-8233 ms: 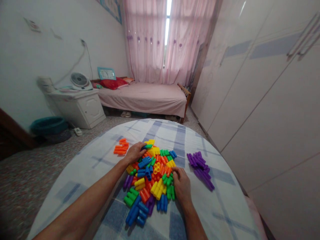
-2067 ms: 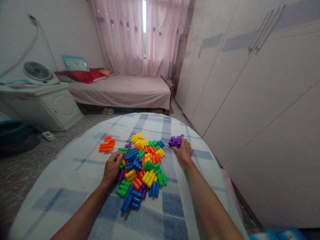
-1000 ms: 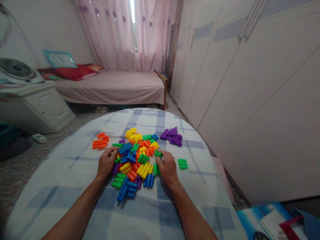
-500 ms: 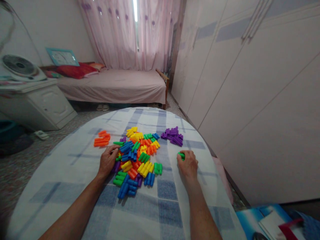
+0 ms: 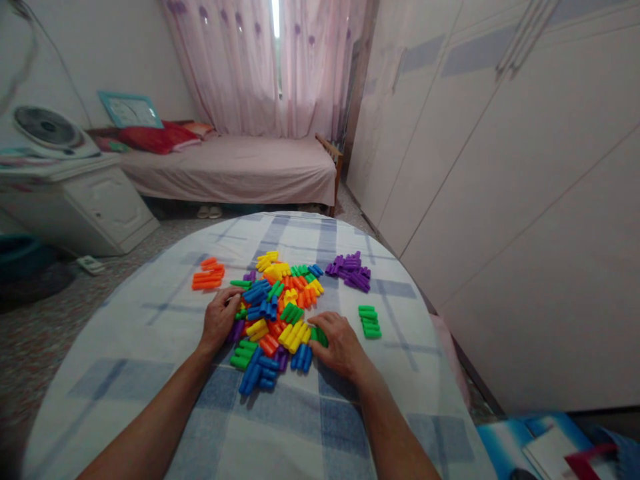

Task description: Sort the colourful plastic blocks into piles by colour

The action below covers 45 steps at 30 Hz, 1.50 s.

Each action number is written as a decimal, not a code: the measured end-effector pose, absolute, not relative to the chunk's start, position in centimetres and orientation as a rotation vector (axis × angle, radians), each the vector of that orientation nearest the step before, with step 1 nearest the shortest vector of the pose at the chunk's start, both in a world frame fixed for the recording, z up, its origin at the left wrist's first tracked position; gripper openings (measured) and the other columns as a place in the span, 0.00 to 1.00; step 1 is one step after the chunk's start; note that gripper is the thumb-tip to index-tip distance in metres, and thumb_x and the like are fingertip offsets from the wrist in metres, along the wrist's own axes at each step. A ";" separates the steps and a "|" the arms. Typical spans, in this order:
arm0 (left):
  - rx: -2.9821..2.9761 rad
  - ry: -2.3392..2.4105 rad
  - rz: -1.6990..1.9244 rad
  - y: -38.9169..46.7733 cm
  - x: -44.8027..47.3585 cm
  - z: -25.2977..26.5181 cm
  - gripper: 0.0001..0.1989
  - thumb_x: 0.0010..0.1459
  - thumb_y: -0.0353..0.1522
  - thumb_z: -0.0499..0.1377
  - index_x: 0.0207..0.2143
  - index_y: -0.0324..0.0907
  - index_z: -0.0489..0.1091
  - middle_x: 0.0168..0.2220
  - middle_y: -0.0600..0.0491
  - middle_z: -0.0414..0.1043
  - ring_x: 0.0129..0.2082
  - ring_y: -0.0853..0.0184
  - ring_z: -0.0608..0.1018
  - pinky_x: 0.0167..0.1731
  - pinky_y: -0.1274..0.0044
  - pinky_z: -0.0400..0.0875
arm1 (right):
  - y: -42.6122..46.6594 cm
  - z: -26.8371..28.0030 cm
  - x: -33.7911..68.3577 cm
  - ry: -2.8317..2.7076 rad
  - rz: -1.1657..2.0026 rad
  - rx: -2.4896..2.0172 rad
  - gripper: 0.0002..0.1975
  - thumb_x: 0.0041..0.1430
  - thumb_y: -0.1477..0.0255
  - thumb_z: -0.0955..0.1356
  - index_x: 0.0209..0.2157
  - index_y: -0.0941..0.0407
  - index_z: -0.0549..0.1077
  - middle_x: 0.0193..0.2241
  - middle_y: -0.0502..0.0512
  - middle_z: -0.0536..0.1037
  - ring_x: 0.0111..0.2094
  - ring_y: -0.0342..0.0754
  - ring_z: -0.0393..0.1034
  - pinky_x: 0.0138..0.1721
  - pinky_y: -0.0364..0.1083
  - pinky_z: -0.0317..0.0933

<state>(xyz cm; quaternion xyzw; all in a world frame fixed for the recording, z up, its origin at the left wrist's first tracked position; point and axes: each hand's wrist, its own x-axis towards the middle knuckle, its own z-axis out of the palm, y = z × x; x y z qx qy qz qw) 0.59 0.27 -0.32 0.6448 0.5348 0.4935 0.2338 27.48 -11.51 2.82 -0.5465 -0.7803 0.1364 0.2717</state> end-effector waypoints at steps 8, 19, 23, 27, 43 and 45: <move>1.775 1.466 1.353 0.2 0.6 -0.2 0.12 0.55 0.35 0.50 0.33 0.41 0.71 0.37 0.50 0.71 0.41 0.64 0.72 0.45 0.72 0.66 | -11.2 2.2 27.6 -2.000 0.348 -1.509 0.11 0.58 0.75 0.63 0.43 0.57 0.71 0.38 0.56 0.73 0.42 0.48 0.65 0.46 0.47 0.60; 1.788 1.461 1.350 0.3 0.6 -0.3 0.12 0.55 0.35 0.50 0.33 0.41 0.71 0.37 0.50 0.70 0.40 0.64 0.72 0.45 0.72 0.66 | -10.7 1.7 32.7 -1.781 -0.275 -1.916 0.11 0.57 0.75 0.62 0.41 0.56 0.73 0.39 0.57 0.75 0.46 0.54 0.64 0.47 0.53 0.55; 1.787 1.456 1.355 0.4 0.7 -0.3 0.12 0.55 0.35 0.50 0.33 0.41 0.71 0.37 0.50 0.70 0.41 0.64 0.72 0.45 0.72 0.66 | -10.5 1.5 32.1 -1.753 -0.314 -1.869 0.11 0.58 0.75 0.63 0.41 0.56 0.72 0.41 0.57 0.75 0.49 0.54 0.62 0.51 0.54 0.52; 1.779 1.457 1.353 0.4 0.7 -0.4 0.11 0.55 0.35 0.50 0.33 0.42 0.71 0.37 0.50 0.70 0.41 0.64 0.72 0.45 0.72 0.66 | -10.1 2.0 28.7 -1.830 -0.205 -1.627 0.13 0.59 0.73 0.63 0.46 0.56 0.70 0.45 0.57 0.73 0.52 0.52 0.60 0.54 0.53 0.52; 1.764 1.468 1.344 0.3 0.8 -0.2 0.11 0.55 0.35 0.50 0.33 0.42 0.71 0.37 0.51 0.71 0.41 0.64 0.73 0.45 0.72 0.66 | -9.4 1.9 23.0 -1.858 0.143 -1.526 0.11 0.54 0.75 0.65 0.41 0.54 0.71 0.37 0.56 0.70 0.42 0.52 0.63 0.45 0.51 0.59; 1.773 1.468 1.340 0.3 0.7 -0.3 0.12 0.55 0.35 0.50 0.33 0.42 0.71 0.37 0.50 0.71 0.41 0.64 0.73 0.46 0.72 0.66 | -9.6 2.2 23.1 -1.848 0.160 -1.457 0.08 0.53 0.76 0.65 0.36 0.54 0.71 0.38 0.56 0.71 0.44 0.52 0.64 0.46 0.51 0.59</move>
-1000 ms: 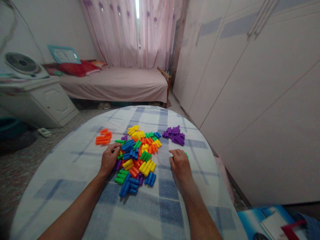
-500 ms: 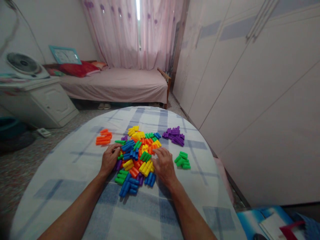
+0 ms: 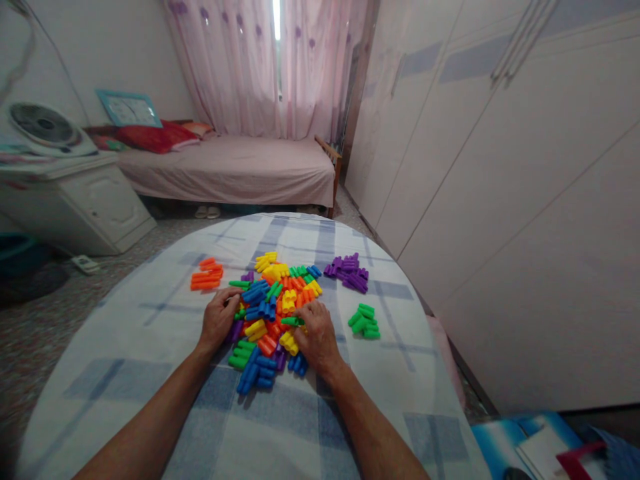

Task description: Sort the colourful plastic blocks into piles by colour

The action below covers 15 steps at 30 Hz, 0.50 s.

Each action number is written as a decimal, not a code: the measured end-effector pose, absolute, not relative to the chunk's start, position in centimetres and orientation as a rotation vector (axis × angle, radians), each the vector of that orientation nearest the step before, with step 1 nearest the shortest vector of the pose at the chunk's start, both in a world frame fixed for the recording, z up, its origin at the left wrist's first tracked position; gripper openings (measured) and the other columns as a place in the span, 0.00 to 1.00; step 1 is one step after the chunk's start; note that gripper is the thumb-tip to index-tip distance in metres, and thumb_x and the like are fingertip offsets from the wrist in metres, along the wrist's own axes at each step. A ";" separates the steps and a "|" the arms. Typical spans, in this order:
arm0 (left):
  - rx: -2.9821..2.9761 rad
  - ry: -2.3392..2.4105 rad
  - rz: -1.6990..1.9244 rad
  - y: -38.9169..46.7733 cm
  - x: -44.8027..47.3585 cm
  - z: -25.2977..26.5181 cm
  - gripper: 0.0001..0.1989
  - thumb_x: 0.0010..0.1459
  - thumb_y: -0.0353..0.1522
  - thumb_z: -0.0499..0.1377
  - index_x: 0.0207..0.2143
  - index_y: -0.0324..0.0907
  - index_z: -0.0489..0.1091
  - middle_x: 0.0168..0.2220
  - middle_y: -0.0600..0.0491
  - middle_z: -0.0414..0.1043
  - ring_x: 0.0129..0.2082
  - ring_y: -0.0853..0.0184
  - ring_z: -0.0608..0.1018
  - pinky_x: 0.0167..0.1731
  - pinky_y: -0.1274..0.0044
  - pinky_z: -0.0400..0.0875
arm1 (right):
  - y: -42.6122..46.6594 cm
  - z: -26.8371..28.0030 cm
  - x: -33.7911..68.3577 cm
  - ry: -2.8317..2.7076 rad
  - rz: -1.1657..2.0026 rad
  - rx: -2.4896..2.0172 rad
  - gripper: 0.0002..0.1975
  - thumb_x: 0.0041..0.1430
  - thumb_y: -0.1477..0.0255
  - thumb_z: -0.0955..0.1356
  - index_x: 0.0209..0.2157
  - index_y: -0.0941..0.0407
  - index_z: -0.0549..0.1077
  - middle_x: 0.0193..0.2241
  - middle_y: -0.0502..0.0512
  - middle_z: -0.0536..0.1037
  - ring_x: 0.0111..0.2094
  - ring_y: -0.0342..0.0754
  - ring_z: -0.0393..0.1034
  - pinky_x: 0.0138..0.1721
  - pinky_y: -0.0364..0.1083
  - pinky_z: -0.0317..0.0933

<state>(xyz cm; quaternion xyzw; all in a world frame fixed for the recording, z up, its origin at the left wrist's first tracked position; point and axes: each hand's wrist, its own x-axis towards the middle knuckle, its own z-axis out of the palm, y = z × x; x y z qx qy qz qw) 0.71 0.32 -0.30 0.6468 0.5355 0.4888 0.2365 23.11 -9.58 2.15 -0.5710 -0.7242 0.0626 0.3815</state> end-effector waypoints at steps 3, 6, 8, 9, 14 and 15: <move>1.786 1.460 1.340 0.3 0.6 -0.4 0.12 0.56 0.36 0.50 0.33 0.41 0.71 0.37 0.50 0.71 0.41 0.64 0.73 0.45 0.72 0.66 | -9.7 2.7 24.8 -1.692 0.099 -1.438 0.10 0.54 0.76 0.63 0.39 0.54 0.69 0.42 0.57 0.73 0.46 0.51 0.65 0.48 0.51 0.58; 1.785 1.460 1.341 0.3 0.6 -0.4 0.12 0.55 0.36 0.50 0.33 0.42 0.71 0.37 0.51 0.71 0.41 0.64 0.73 0.45 0.72 0.66 | -9.9 3.0 28.8 -1.379 -0.100 -1.628 0.13 0.55 0.73 0.61 0.42 0.55 0.69 0.40 0.57 0.75 0.41 0.51 0.68 0.45 0.51 0.60; 1.788 1.459 1.341 0.3 0.6 -0.5 0.12 0.55 0.36 0.50 0.33 0.42 0.71 0.37 0.51 0.71 0.41 0.64 0.73 0.45 0.72 0.66 | -10.1 2.8 32.0 -1.220 -0.238 -1.761 0.14 0.55 0.71 0.61 0.43 0.56 0.70 0.39 0.59 0.75 0.40 0.53 0.68 0.43 0.52 0.60; 1.793 1.457 1.343 0.4 0.6 -0.5 0.12 0.55 0.35 0.50 0.33 0.42 0.71 0.37 0.50 0.71 0.41 0.64 0.73 0.46 0.72 0.66 | -10.3 2.5 33.4 -1.161 -0.295 -1.809 0.15 0.55 0.71 0.61 0.43 0.57 0.70 0.40 0.60 0.75 0.41 0.53 0.68 0.44 0.52 0.60; 1.795 1.460 1.344 0.3 0.7 -0.3 0.12 0.55 0.36 0.50 0.33 0.42 0.71 0.37 0.50 0.71 0.41 0.64 0.73 0.45 0.72 0.66 | -10.9 0.3 37.1 -1.151 -0.175 -1.977 0.16 0.55 0.66 0.60 0.40 0.58 0.73 0.38 0.62 0.74 0.40 0.54 0.67 0.42 0.53 0.60; 1.790 1.465 1.341 0.3 0.7 -0.2 0.12 0.55 0.36 0.50 0.33 0.42 0.71 0.37 0.50 0.71 0.41 0.64 0.73 0.45 0.72 0.66 | -10.9 0.0 37.0 -1.181 -0.118 -1.976 0.16 0.56 0.64 0.60 0.39 0.58 0.73 0.38 0.62 0.74 0.40 0.54 0.67 0.43 0.54 0.60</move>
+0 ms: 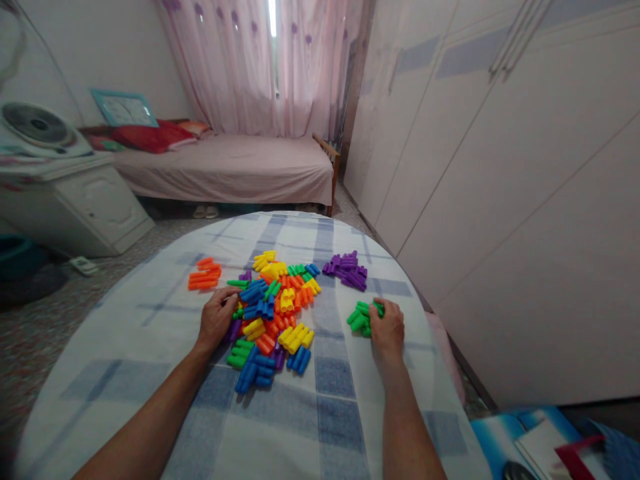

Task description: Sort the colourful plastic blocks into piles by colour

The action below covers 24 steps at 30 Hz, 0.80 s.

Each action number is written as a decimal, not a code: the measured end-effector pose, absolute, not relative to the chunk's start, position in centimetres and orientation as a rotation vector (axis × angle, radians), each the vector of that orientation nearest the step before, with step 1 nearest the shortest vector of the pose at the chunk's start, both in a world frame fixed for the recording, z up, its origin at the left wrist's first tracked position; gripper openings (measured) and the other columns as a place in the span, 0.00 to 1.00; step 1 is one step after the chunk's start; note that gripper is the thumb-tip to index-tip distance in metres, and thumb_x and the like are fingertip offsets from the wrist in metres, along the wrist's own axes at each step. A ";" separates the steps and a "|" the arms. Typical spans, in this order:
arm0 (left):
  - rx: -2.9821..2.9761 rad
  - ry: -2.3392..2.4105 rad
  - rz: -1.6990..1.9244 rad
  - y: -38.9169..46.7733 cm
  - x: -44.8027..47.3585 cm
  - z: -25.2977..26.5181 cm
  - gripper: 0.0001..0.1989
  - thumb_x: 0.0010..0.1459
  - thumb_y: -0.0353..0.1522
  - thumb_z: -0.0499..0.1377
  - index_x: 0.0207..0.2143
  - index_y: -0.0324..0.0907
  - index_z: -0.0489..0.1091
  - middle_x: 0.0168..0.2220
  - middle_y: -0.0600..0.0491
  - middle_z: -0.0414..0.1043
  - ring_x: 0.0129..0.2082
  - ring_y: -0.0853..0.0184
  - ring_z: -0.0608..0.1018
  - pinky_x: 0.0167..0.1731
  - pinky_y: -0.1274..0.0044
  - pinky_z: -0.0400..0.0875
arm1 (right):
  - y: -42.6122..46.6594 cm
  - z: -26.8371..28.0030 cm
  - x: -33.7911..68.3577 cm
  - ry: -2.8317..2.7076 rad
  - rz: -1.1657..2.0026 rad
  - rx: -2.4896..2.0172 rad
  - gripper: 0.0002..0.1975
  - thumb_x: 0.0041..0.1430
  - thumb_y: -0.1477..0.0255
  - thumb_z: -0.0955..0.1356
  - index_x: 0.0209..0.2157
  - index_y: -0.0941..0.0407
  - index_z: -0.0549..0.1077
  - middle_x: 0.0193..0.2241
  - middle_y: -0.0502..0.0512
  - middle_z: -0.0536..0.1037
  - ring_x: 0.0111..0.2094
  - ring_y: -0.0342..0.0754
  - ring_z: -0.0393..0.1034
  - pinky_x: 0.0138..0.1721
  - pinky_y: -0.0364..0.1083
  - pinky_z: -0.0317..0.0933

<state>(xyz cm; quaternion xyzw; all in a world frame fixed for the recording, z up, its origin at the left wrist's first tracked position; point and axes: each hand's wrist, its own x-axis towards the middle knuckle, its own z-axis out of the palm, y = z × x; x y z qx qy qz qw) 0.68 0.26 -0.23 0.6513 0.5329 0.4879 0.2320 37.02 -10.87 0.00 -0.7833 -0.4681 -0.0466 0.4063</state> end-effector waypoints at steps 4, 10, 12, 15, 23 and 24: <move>1.781 1.475 1.341 0.2 0.7 -0.2 0.12 0.55 0.36 0.50 0.33 0.42 0.71 0.37 0.50 0.71 0.41 0.64 0.73 0.46 0.72 0.66 | -10.6 0.2 35.4 -1.251 -0.065 -1.941 0.18 0.58 0.61 0.59 0.38 0.57 0.73 0.38 0.61 0.74 0.42 0.54 0.67 0.44 0.55 0.59; 1.769 1.468 1.352 0.2 0.8 -0.1 0.12 0.55 0.35 0.50 0.33 0.41 0.71 0.36 0.50 0.71 0.40 0.64 0.73 0.44 0.72 0.67 | -9.5 3.3 31.5 -1.467 -0.154 -1.778 0.13 0.57 0.67 0.62 0.42 0.56 0.71 0.43 0.59 0.73 0.47 0.54 0.64 0.49 0.55 0.56; 1.771 1.471 1.356 0.2 0.9 0.0 0.12 0.55 0.35 0.50 0.32 0.41 0.71 0.36 0.50 0.71 0.39 0.64 0.73 0.43 0.72 0.67 | -8.7 4.3 29.5 -1.623 -0.042 -1.627 0.12 0.58 0.70 0.62 0.42 0.56 0.71 0.43 0.59 0.74 0.47 0.52 0.64 0.51 0.53 0.57; 1.772 1.476 1.358 0.2 0.9 -0.1 0.12 0.55 0.34 0.50 0.32 0.41 0.71 0.35 0.51 0.71 0.38 0.65 0.73 0.41 0.73 0.67 | -6.9 5.2 26.1 -1.831 0.126 -1.500 0.12 0.57 0.72 0.63 0.43 0.55 0.71 0.43 0.57 0.74 0.48 0.50 0.65 0.51 0.52 0.57; 1.772 1.451 1.382 0.4 0.9 -0.4 0.11 0.56 0.34 0.50 0.32 0.42 0.71 0.36 0.51 0.71 0.40 0.65 0.73 0.44 0.73 0.67 | -2.1 4.8 20.6 -2.127 0.184 -1.627 0.17 0.57 0.73 0.64 0.49 0.52 0.70 0.47 0.57 0.74 0.51 0.52 0.64 0.50 0.52 0.57; 1.769 1.451 1.382 0.4 0.9 -0.4 0.11 0.56 0.34 0.50 0.32 0.42 0.71 0.36 0.51 0.71 0.40 0.65 0.73 0.44 0.73 0.67 | -1.6 4.7 20.5 -2.157 0.182 -1.641 0.18 0.56 0.74 0.64 0.49 0.51 0.70 0.47 0.57 0.74 0.50 0.52 0.64 0.49 0.51 0.57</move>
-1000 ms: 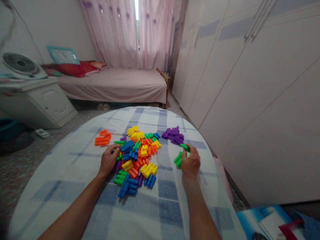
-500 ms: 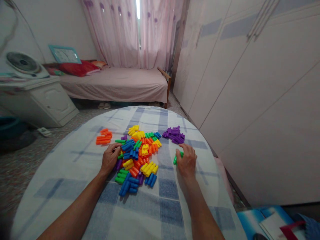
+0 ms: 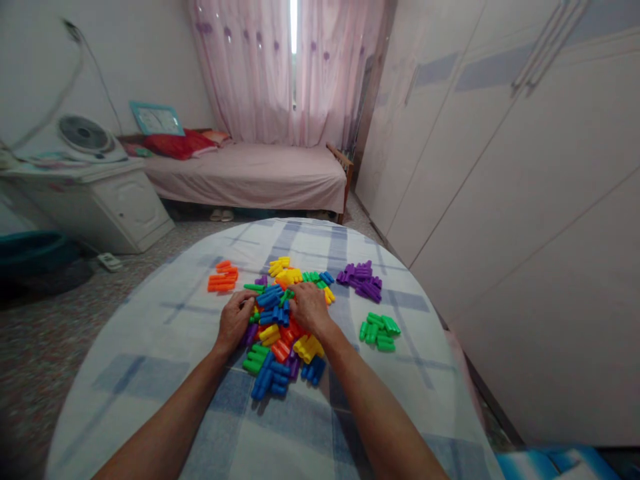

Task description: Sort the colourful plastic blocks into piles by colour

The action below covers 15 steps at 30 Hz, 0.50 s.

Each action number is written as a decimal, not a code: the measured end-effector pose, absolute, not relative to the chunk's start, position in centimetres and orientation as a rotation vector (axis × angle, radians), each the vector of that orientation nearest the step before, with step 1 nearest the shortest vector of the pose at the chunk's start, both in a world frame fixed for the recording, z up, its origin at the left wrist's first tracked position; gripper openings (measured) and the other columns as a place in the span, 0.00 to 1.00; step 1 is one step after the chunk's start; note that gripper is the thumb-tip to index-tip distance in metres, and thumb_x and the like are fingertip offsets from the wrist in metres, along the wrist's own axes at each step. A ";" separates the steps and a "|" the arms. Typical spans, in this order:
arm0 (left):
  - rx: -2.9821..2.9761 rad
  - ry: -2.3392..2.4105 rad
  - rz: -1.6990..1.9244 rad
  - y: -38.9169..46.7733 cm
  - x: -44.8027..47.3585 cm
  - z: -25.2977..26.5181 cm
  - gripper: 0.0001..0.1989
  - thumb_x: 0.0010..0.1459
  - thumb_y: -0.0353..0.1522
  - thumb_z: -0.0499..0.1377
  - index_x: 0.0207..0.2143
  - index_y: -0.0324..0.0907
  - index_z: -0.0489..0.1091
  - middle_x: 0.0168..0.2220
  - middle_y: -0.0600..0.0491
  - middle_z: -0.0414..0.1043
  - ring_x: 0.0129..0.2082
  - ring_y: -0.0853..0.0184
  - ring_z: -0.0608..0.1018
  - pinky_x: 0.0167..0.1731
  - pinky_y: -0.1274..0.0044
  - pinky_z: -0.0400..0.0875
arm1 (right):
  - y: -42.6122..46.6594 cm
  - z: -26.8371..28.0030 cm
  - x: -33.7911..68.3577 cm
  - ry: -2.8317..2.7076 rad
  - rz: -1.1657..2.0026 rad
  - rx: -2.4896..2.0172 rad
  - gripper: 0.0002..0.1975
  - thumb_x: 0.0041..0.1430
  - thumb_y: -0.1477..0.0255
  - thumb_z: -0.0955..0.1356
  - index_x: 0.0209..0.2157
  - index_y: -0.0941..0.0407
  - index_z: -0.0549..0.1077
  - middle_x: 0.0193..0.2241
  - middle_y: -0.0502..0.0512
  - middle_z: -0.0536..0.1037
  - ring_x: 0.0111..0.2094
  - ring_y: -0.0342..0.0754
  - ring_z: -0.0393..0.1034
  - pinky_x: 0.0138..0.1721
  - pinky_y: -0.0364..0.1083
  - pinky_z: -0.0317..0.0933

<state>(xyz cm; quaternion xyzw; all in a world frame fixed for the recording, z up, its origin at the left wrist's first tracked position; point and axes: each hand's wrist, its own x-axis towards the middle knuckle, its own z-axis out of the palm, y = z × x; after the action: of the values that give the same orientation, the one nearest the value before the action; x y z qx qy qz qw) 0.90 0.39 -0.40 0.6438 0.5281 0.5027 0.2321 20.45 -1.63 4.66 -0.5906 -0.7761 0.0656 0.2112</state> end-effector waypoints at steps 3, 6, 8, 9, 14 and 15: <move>1.765 1.454 1.385 0.4 1.0 -0.4 0.11 0.56 0.33 0.50 0.32 0.42 0.71 0.36 0.51 0.71 0.40 0.65 0.73 0.44 0.72 0.67 | -0.7 4.4 20.3 -2.257 0.162 -1.665 0.21 0.55 0.75 0.65 0.50 0.48 0.70 0.46 0.55 0.74 0.49 0.53 0.65 0.46 0.51 0.57; 1.761 1.456 1.382 0.4 1.0 -0.3 0.11 0.56 0.33 0.50 0.32 0.42 0.71 0.36 0.51 0.71 0.40 0.65 0.73 0.44 0.72 0.67 | -0.2 4.4 20.3 -2.290 0.112 -1.720 0.22 0.53 0.73 0.66 0.51 0.48 0.69 0.44 0.57 0.73 0.45 0.54 0.65 0.43 0.51 0.58; 1.763 1.461 1.378 0.4 1.0 -0.3 0.11 0.56 0.33 0.50 0.32 0.42 0.71 0.35 0.51 0.71 0.39 0.65 0.73 0.43 0.72 0.67 | -0.1 4.4 20.4 -2.278 0.094 -1.732 0.20 0.52 0.70 0.67 0.49 0.50 0.70 0.42 0.58 0.72 0.44 0.54 0.64 0.42 0.50 0.58; 1.767 1.462 1.377 0.4 1.0 -0.3 0.11 0.56 0.33 0.50 0.32 0.42 0.71 0.35 0.51 0.71 0.39 0.65 0.73 0.43 0.72 0.67 | -0.1 4.4 20.4 -2.264 0.093 -1.725 0.18 0.52 0.70 0.68 0.47 0.51 0.71 0.42 0.58 0.72 0.43 0.53 0.64 0.42 0.50 0.58; 1.781 1.459 1.380 0.4 1.0 -0.3 0.11 0.56 0.34 0.49 0.32 0.42 0.71 0.37 0.51 0.71 0.41 0.64 0.73 0.44 0.73 0.67 | -1.1 4.4 20.3 -2.109 0.157 -1.652 0.08 0.53 0.72 0.66 0.37 0.55 0.72 0.36 0.55 0.74 0.40 0.50 0.65 0.41 0.48 0.57; 1.780 1.459 1.377 0.4 1.0 -0.3 0.11 0.56 0.34 0.49 0.32 0.42 0.71 0.37 0.51 0.71 0.41 0.64 0.73 0.44 0.73 0.66 | -1.5 4.4 20.5 -2.057 0.176 -1.625 0.07 0.53 0.73 0.66 0.36 0.56 0.71 0.36 0.54 0.74 0.39 0.49 0.66 0.41 0.48 0.57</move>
<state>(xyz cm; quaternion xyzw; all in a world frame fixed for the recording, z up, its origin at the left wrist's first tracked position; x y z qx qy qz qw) 1.01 0.36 -0.28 0.6461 0.5297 0.5001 0.2278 20.46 -1.46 4.45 -0.5981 -0.7572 0.0647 0.2546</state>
